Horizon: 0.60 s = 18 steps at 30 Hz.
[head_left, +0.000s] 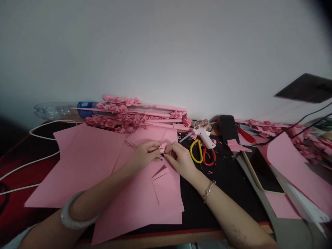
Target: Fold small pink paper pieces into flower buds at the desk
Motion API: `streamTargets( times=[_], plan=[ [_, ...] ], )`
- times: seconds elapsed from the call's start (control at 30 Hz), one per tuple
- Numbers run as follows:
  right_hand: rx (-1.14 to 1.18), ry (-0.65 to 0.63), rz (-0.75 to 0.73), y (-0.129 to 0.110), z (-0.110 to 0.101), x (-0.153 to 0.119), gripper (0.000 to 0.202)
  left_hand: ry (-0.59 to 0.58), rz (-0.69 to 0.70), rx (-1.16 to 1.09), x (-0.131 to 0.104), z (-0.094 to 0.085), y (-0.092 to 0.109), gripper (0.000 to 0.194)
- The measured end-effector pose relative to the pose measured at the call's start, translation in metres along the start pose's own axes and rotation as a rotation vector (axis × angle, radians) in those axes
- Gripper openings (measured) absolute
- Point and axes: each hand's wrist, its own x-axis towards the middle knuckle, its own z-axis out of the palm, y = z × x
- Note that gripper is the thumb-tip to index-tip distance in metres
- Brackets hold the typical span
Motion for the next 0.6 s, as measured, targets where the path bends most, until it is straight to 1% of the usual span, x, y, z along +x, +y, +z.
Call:
streamTargets(
  times=[0.07,0.2,0.37,0.43,0.6],
  plan=[
    [0.015,-0.007,-0.007,-0.0008,-0.0003,0.0003,0.005,0.007,0.0,-0.007,0.0012,-0.0006,-0.0012,0.022],
    [0.074,-0.004,0.002,-0.0001,-0.0003,0.0014,0.014,0.0,-0.007,-0.03,0.0027,-0.002,-0.0024,0.022],
    [0.111,0.102,0.123,0.0045,0.0003,0.0022,0.021,-0.004,-0.036,-0.042,0.0017,-0.0017,-0.0005,0.02],
    [0.104,0.09,0.143,0.0044,0.0001,0.0023,0.021,-0.022,-0.042,-0.045,0.0009,-0.0013,0.001,0.019],
    [0.07,-0.007,0.12,0.0012,-0.0013,0.0031,0.02,-0.055,-0.072,-0.052,-0.0003,-0.0017,0.0039,0.02]
  ],
)
